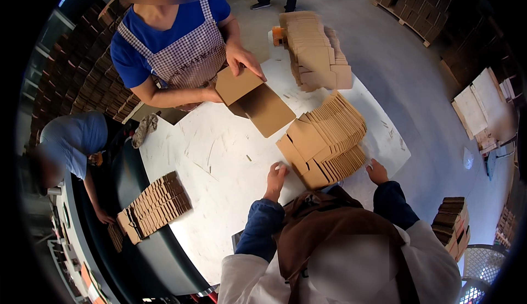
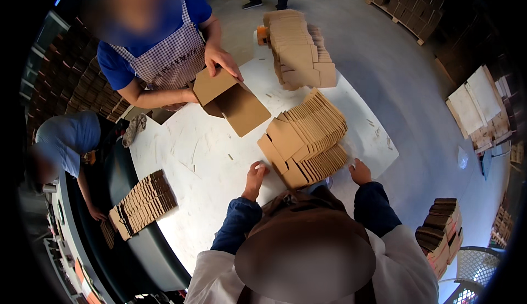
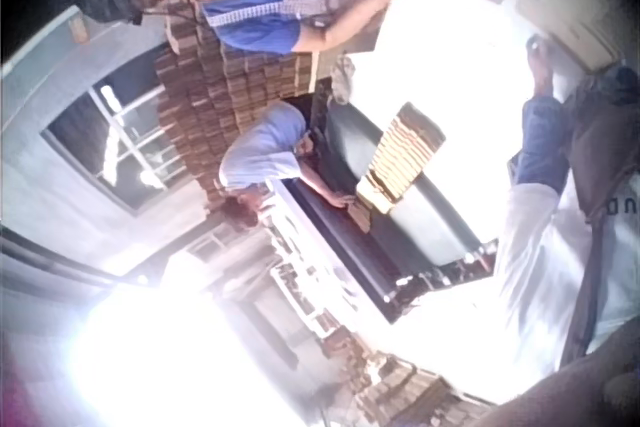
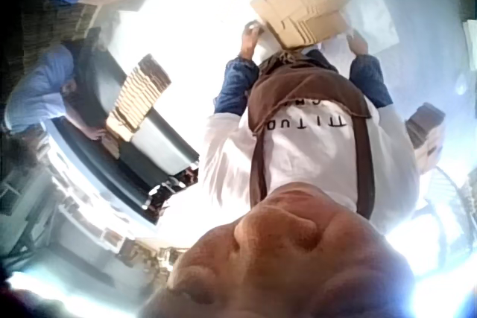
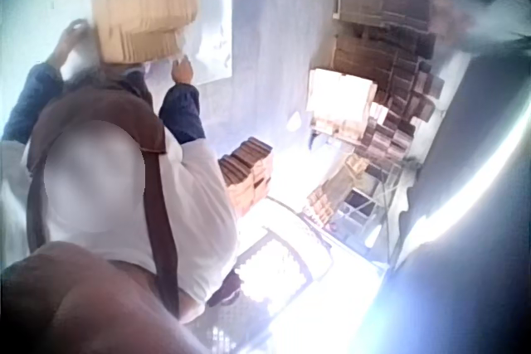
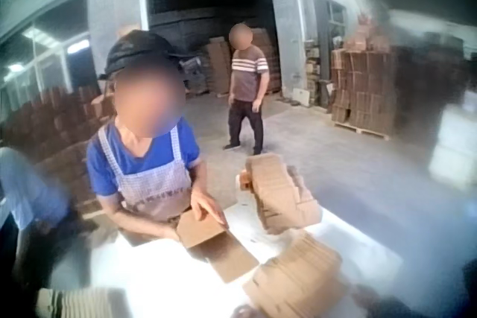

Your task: The person repeatedly picks up stacks of flat cardboard pieces, places them into a strapping machine, and secures them with pink plastic bands. The person then removes the bundled stacks and places them on a nearby table.

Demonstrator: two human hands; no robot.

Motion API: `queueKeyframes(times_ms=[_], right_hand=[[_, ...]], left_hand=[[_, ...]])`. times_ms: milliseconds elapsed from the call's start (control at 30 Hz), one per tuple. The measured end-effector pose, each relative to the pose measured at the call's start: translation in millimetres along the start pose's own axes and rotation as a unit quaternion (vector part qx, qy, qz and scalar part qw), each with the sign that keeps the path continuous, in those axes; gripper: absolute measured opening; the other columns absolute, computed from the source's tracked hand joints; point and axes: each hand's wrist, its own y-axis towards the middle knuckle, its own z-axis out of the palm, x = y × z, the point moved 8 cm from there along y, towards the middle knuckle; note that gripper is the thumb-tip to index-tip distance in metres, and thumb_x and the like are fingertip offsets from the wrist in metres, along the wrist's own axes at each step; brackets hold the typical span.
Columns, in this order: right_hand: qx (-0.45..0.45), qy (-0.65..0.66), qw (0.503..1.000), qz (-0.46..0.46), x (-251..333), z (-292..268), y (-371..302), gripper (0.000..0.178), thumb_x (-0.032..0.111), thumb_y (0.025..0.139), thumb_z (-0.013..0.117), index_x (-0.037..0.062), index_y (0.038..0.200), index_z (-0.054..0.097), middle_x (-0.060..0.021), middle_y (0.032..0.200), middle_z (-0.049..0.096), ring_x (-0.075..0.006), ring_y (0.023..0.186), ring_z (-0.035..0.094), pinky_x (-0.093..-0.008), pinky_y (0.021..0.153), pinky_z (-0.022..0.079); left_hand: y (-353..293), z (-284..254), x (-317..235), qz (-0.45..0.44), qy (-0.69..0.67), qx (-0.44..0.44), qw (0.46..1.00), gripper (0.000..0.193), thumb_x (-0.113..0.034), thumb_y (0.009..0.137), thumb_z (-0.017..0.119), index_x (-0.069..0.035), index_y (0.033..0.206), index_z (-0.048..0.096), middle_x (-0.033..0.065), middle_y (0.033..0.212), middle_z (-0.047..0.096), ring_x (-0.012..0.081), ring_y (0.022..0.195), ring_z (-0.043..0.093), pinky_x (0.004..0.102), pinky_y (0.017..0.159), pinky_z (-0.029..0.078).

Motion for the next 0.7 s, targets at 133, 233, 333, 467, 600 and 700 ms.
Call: queueKeyframes(times_ms=[133,233,333,467,600,700], right_hand=[[-0.063,-0.015,0.997,-0.039,-2.5,-12.8,-1.7,0.044,0.035,0.093,0.058,-0.0014,0.118,0.055,-0.0264,0.103,0.065,-0.043,0.095,0.063,-0.0516,0.082,0.05],[-0.054,-0.023,0.998,-0.031,1.9,-8.4,0.3,0.044,0.036,0.092,0.059,-0.0008,0.116,0.055,-0.0262,0.101,0.066,-0.0431,0.095,0.063,-0.0518,0.082,0.05],[-0.074,-0.027,0.996,-0.036,1.8,-4.8,-0.8,0.044,0.036,0.09,0.06,-0.0006,0.115,0.055,-0.026,0.101,0.066,-0.0428,0.095,0.064,-0.0518,0.083,0.05],[-0.076,-0.028,0.996,-0.027,3.2,-1.6,-3.3,0.044,0.036,0.089,0.06,-0.0001,0.115,0.055,-0.026,0.102,0.066,-0.0424,0.095,0.064,-0.0513,0.083,0.05],[-0.12,0.006,0.992,-0.034,8.8,-6.3,-6.8,0.036,0.034,0.088,0.061,0.0018,0.105,0.06,-0.0239,0.097,0.067,-0.0421,0.092,0.064,-0.0509,0.082,0.051],[-0.047,0.016,0.998,-0.048,-24.8,-12.3,6.8,0.03,0.031,0.089,0.062,0.0043,0.1,0.065,-0.0197,0.089,0.069,-0.0399,0.089,0.066,-0.0474,0.08,0.051]], left_hand=[[-0.6,10.1,-7.8,-0.006,0.009,0.012,1.0,0.057,-0.034,0.097,0.06,0.002,0.138,0.044,0.0137,0.099,0.073,0.0189,0.095,0.067,0.0304,0.085,0.05],[-0.6,7.9,-8.0,-0.014,0.005,0.015,1.0,0.057,-0.033,0.097,0.06,0.003,0.139,0.043,0.0138,0.1,0.072,0.0185,0.095,0.067,0.0301,0.084,0.05],[-0.5,8.0,-7.6,-0.016,-0.003,0.025,1.0,0.059,-0.033,0.097,0.061,0.003,0.139,0.041,0.0139,0.1,0.072,0.018,0.096,0.066,0.0297,0.084,0.049],[0.0,6.8,-8.3,-0.021,0.009,0.04,0.999,0.056,-0.032,0.097,0.06,0.001,0.139,0.042,0.0161,0.105,0.069,0.0205,0.1,0.065,0.0325,0.088,0.048],[1.8,1.4,-8.3,-0.026,0.023,0.034,0.999,0.056,-0.031,0.097,0.06,0.001,0.139,0.043,0.0151,0.103,0.069,0.0204,0.098,0.065,0.0326,0.088,0.049],[0.3,14.4,-12.4,-0.036,0.024,0.042,0.998,0.055,-0.031,0.097,0.06,0.0,0.139,0.044,0.0149,0.104,0.069,0.0205,0.098,0.064,0.0333,0.089,0.049]])
